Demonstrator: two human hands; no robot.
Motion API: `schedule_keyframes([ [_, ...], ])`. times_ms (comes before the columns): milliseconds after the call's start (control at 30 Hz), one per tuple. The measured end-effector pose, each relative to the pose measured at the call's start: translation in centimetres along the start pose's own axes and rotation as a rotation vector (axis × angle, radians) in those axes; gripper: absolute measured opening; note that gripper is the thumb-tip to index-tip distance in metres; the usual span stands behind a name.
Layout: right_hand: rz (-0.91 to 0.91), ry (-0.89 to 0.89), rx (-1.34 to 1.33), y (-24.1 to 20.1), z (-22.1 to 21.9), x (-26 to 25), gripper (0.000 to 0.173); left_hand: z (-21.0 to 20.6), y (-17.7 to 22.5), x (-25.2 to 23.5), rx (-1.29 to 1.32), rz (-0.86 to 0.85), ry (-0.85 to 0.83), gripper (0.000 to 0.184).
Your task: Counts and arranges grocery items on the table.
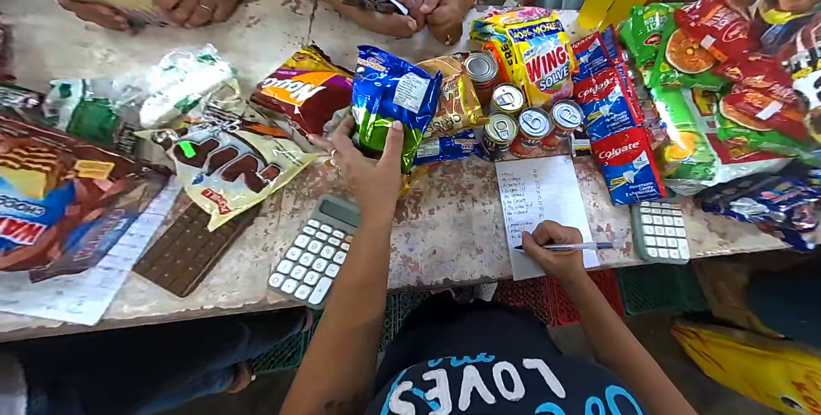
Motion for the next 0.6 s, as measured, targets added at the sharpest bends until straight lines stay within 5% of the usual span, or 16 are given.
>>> schedule_keyframes([
  [600, 0.028, 0.003, 0.064, 0.10, -0.56, 0.56, 0.031, -0.19, -0.34, -0.04, 0.065, 0.034, -0.019, 0.084],
])
Point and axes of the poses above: each hand's wrist, its own x-axis away from the middle knuckle, its own z-axis out of the back of the hand, y = z × x, the point moved 10 cm from there along -x, towards the middle knuckle, and after that the axes turned 14 degrees about y, right-handed, at the moved point
